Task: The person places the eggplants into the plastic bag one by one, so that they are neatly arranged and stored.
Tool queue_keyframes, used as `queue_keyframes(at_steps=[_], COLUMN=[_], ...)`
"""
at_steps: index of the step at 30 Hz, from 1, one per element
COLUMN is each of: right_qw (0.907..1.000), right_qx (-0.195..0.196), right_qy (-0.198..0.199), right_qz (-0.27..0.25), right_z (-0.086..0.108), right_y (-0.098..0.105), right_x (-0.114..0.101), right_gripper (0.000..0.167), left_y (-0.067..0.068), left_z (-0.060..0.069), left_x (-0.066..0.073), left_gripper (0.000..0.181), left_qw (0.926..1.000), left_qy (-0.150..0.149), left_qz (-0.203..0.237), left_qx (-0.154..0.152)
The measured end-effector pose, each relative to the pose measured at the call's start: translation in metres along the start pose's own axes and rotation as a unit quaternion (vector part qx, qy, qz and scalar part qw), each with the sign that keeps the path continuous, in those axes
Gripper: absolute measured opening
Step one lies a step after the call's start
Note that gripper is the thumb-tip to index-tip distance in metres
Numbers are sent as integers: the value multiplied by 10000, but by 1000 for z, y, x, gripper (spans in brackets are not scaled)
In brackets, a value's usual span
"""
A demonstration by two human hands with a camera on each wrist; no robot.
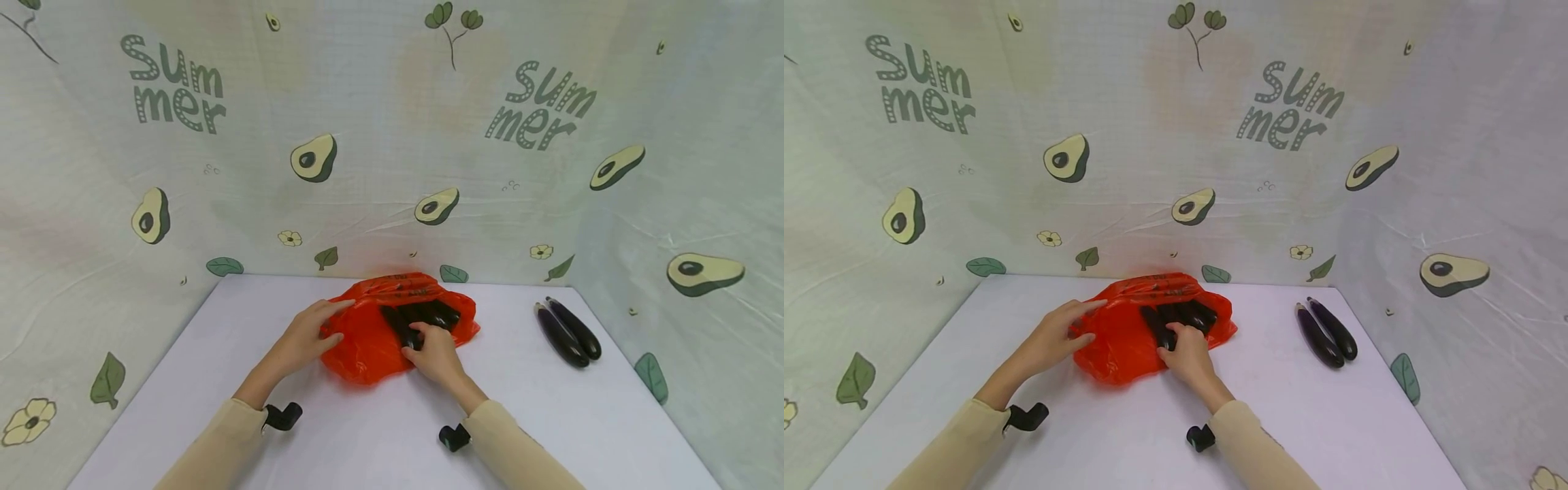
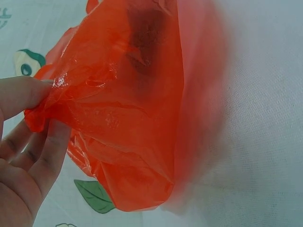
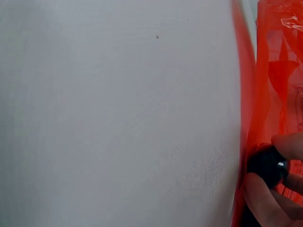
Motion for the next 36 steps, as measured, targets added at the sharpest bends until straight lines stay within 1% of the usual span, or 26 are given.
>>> queue_keyframes(at_steps=[4, 10, 13, 16, 19, 23, 25, 27, 32, 34, 36], right_qw=[10000, 9998, 9998, 9998, 10000, 9999, 9997, 9993, 9981, 9977, 9974], right_qx=[65, 164, 194, 153, 40, -87, -132, -217, -371, -370, -288], right_qy=[6, 52, 69, 41, 12, 131, 162, 107, 146, 135, 86], right_qz=[73, 55, 51, 93, 79, 63, 153, 280, 477, 554, 647], right_z=[-3, -6, -8, -9, -6, 1, 4, 7, 14, 15, 17], right_y=[-3, -6, -6, -4, 4, 27, 43, 61, 110, 130, 148], right_x=[1, 1, 1, 1, 1, 5, 10, 15, 39, 53, 68], right_gripper=[49, 46, 44, 45, 47, 40, 35, 31, 33, 35, 37], left_y=[1, 1, 2, 1, 0, -1, -1, -1, -1, -1, -1], left_z=[0, 3, 3, 1, 1, 0, 0, 0, 0, 0, 0], left_x=[1, 0, 0, 1, 1, 1, 0, 0, 1, 1, 1], left_gripper=[71, 72, 71, 70, 70, 72, 72, 72, 73, 73, 73], left_qw=[10000, 9998, 9998, 9999, 9999, 9999, 9999, 9999, 9998, 9999, 9999], left_qy=[43, 180, 173, 122, 108, 123, 120, 119, 115, 106, 88], left_qz=[18, -127, -121, -59, -51, -59, -76, -106, -146, -127, -94], left_qx=[-14, -27, -21, -26, -22, -25, -28, -27, -25, -25, -31])
Point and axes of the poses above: each hand's wrist, its own z-axis away from the middle knuckle, its own y-axis out of the back of the hand, x = y × z, the point moved 1 cm from there along -z, towards the middle knuckle, and after that the axes turned 8 degrees about -y, right-handed, at the moved point
